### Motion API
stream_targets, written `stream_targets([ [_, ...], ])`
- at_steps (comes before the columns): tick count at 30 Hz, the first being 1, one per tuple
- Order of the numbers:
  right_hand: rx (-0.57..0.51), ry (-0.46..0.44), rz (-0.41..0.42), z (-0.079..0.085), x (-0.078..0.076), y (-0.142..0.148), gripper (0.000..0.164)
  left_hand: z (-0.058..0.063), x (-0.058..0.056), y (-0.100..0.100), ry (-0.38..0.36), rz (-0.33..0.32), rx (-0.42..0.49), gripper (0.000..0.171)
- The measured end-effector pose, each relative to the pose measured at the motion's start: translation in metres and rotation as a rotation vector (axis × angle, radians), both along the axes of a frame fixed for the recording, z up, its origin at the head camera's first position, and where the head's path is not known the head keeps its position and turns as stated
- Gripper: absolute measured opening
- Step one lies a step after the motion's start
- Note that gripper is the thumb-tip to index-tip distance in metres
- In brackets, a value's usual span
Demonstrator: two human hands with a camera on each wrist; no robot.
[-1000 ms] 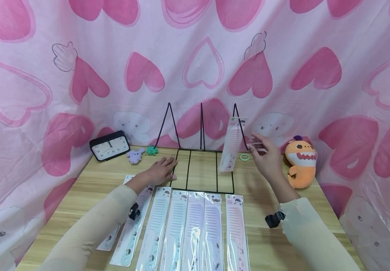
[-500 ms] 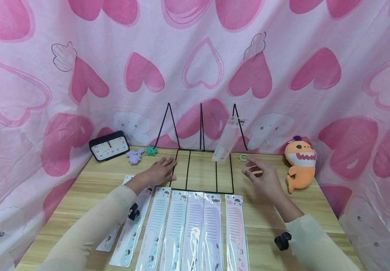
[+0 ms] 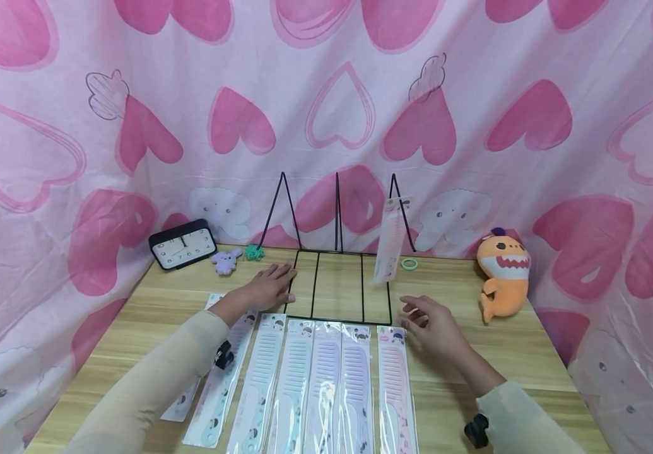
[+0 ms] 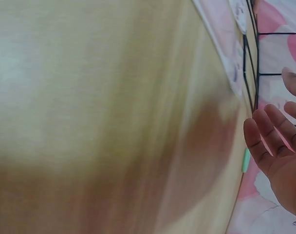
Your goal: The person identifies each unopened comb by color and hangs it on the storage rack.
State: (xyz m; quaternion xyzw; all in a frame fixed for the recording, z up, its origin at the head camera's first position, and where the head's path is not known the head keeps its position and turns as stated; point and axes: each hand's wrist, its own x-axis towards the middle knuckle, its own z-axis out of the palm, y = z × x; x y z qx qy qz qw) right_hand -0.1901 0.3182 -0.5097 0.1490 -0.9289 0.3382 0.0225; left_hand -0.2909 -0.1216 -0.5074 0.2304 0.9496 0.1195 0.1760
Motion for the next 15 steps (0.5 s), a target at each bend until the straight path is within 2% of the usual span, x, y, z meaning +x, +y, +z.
stream_targets([
  [7, 0.047, -0.019, 0.02, -0.013, 0.008, 0.001, 0.044, 0.001, 0.001, 0.002, -0.004, 0.0, 0.002, 0.077],
  [15, 0.048, -0.038, 0.058, -0.016, 0.015, -0.001, 0.044, 0.001, 0.0, 0.001, -0.012, 0.001, 0.006, 0.076],
])
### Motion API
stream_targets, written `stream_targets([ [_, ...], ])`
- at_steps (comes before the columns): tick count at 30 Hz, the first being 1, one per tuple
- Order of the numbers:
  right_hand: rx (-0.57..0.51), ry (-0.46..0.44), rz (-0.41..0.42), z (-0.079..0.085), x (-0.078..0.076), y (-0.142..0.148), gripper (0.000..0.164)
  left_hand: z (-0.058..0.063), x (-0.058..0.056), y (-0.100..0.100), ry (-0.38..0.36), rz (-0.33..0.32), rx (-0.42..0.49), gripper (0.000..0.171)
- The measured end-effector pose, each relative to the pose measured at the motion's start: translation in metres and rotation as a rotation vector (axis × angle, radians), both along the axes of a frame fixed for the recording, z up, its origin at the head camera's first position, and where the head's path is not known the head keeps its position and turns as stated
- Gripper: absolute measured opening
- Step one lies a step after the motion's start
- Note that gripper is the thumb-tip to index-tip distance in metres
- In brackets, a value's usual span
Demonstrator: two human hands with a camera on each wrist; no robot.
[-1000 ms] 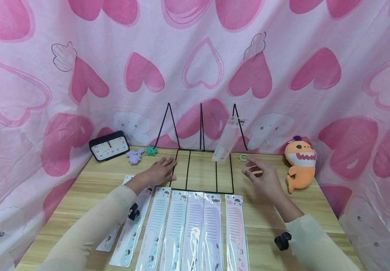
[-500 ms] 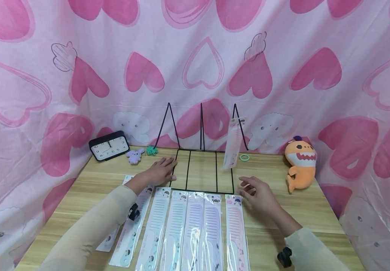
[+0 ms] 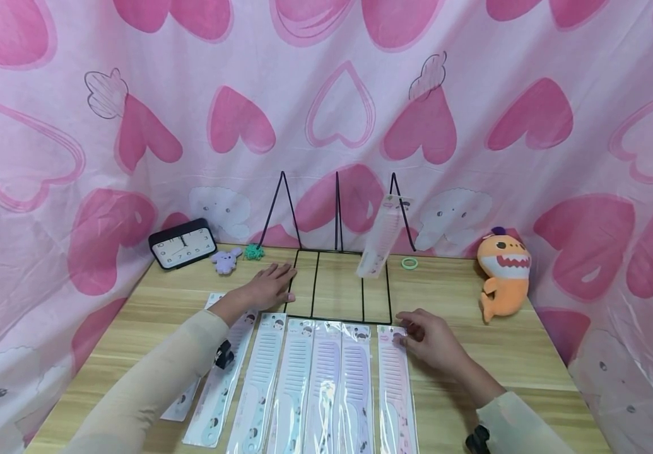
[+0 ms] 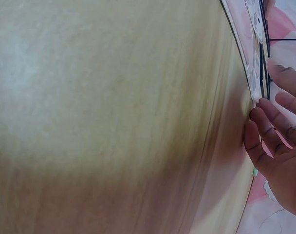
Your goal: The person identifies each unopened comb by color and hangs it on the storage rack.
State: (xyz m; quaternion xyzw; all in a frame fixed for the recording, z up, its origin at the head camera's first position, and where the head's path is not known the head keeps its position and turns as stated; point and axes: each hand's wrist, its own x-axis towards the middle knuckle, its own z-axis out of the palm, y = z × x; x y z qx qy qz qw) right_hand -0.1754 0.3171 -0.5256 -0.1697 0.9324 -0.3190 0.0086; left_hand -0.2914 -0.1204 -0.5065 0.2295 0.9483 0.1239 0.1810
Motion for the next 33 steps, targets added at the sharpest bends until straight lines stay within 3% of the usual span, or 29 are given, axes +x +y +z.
stream_targets([
  [17, 0.158, -0.013, -0.037, 0.001, 0.007, -0.004, 0.05, 0.001, 0.001, 0.0, 0.026, -0.011, -0.018, 0.077],
  [33, 0.053, -0.075, -0.051, 0.005, 0.008, -0.014, 0.049, 0.0, 0.001, 0.001, 0.001, 0.013, -0.002, 0.076],
])
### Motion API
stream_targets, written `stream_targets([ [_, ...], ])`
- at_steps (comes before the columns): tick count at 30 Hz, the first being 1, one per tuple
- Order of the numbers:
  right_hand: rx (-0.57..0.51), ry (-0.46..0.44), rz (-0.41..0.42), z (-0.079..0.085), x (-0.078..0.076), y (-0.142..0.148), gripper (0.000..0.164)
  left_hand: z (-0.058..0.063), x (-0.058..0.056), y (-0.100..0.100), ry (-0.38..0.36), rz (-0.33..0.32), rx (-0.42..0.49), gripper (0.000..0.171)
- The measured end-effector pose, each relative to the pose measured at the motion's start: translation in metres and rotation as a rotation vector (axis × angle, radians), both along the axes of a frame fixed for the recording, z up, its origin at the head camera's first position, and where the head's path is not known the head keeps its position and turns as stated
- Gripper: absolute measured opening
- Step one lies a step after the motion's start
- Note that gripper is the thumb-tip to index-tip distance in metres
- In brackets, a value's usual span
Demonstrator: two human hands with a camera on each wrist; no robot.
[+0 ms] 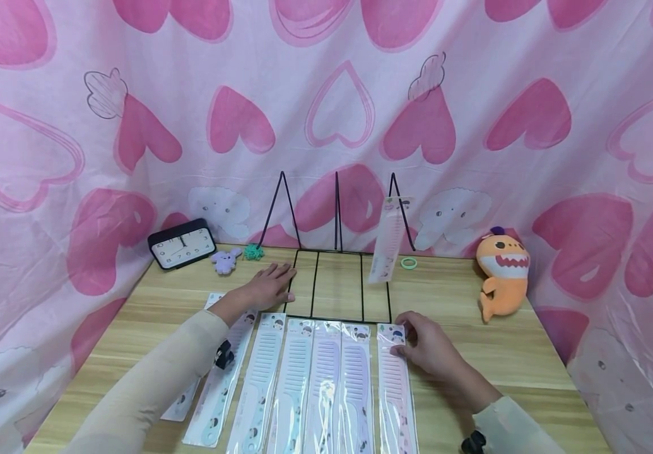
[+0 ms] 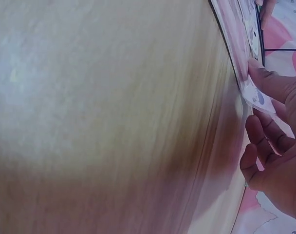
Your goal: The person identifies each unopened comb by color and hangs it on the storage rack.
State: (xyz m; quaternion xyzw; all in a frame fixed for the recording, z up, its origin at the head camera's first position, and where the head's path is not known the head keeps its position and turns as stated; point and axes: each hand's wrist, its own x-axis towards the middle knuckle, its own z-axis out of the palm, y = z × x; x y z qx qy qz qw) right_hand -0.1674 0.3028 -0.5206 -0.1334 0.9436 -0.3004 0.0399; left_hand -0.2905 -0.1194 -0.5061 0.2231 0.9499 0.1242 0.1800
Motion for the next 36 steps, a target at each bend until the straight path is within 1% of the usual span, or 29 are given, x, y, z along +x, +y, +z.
stream_targets([
  [6, -0.079, 0.018, -0.018, 0.005, 0.003, -0.003, 0.052, -0.001, -0.001, -0.001, 0.01, -0.003, -0.016, 0.076],
  [9, -0.106, 0.03, -0.04, 0.009, 0.002, -0.004, 0.053, 0.0, -0.001, -0.001, 0.006, -0.001, -0.002, 0.076],
  [10, -0.115, 0.031, -0.048, 0.01, 0.002, -0.004, 0.053, -0.002, -0.001, -0.002, 0.004, 0.001, 0.016, 0.078],
  [13, -0.156, 0.024, -0.075, 0.012, 0.001, -0.004, 0.055, 0.0, 0.001, -0.002, -0.006, 0.007, 0.037, 0.078],
  [16, -0.207, 0.004, -0.102, 0.016, 0.001, -0.003, 0.058, 0.0, 0.002, -0.002, 0.0, 0.004, 0.028, 0.078],
  [17, -0.221, 0.002, -0.11, 0.017, 0.0, -0.002, 0.058, 0.003, 0.003, -0.001, -0.001, 0.004, 0.017, 0.076],
  [18, -0.233, 0.002, -0.114, 0.019, 0.0, -0.002, 0.059, 0.004, 0.003, -0.001, 0.001, 0.003, 0.013, 0.076],
  [19, -0.25, 0.007, -0.115, 0.02, 0.0, -0.002, 0.06, 0.0, 0.002, -0.002, 0.005, 0.004, 0.027, 0.077],
  [22, -0.3, 0.05, -0.095, 0.026, 0.0, -0.001, 0.062, -0.001, 0.001, -0.002, 0.003, 0.008, 0.034, 0.078],
  [25, -0.342, 0.112, -0.072, 0.032, 0.001, -0.002, 0.064, -0.002, 0.001, -0.002, 0.01, 0.006, 0.018, 0.077],
  [26, -0.352, 0.134, -0.067, 0.035, 0.001, -0.003, 0.064, 0.001, 0.002, 0.0, 0.01, 0.004, -0.001, 0.076],
  [30, -0.384, 0.187, -0.069, 0.047, 0.002, -0.005, 0.066, -0.001, 0.002, -0.001, 0.023, -0.003, -0.018, 0.075],
  [33, -0.395, 0.214, -0.08, 0.058, 0.004, -0.006, 0.066, -0.001, 0.001, -0.001, 0.014, 0.001, -0.006, 0.077],
  [34, -0.393, 0.227, -0.082, 0.061, 0.005, -0.007, 0.066, -0.006, -0.001, -0.003, 0.017, -0.001, 0.013, 0.078],
  [36, -0.386, 0.264, -0.085, 0.069, 0.006, -0.008, 0.066, -0.007, -0.003, -0.003, 0.0, 0.007, 0.032, 0.079],
])
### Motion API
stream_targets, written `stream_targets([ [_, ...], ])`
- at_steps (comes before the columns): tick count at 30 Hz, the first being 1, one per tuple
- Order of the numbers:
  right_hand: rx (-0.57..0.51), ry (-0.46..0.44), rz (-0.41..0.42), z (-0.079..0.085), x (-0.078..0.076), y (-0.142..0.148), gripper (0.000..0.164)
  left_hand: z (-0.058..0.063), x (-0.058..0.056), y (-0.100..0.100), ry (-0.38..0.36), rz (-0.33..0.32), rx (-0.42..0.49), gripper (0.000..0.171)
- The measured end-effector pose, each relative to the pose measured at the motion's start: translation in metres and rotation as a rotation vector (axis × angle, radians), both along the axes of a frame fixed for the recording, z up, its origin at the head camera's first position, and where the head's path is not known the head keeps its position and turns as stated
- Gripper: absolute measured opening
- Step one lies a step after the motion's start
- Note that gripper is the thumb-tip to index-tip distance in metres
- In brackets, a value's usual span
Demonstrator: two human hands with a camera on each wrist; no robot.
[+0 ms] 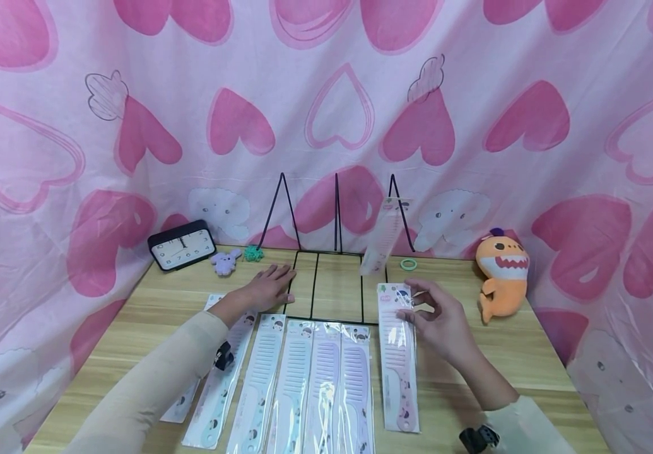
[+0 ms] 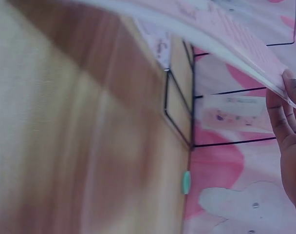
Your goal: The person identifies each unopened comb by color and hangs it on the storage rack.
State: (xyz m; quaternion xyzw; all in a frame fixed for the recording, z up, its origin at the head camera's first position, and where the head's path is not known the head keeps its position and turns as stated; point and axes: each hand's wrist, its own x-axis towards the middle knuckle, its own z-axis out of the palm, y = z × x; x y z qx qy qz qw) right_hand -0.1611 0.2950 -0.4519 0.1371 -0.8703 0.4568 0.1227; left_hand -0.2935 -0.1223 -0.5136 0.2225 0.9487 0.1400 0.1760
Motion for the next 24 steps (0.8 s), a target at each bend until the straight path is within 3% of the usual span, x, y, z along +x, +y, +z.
stream_targets([
  [4, 0.001, 0.115, -0.013, 0.016, 0.002, -0.003, 0.068, -0.014, -0.01, -0.003, -0.011, 0.007, 0.028, 0.083],
  [9, -0.035, 0.258, -0.005, 0.035, 0.005, -0.006, 0.073, -0.024, -0.018, -0.004, -0.015, 0.009, 0.014, 0.085],
  [17, -0.087, 0.43, 0.058, 0.057, -0.001, -0.006, 0.08, -0.007, -0.007, 0.0, -0.03, 0.027, 0.02, 0.08],
  [24, -0.114, 0.472, 0.066, 0.066, -0.005, -0.005, 0.083, 0.008, 0.004, 0.002, -0.001, -0.007, -0.037, 0.076],
])
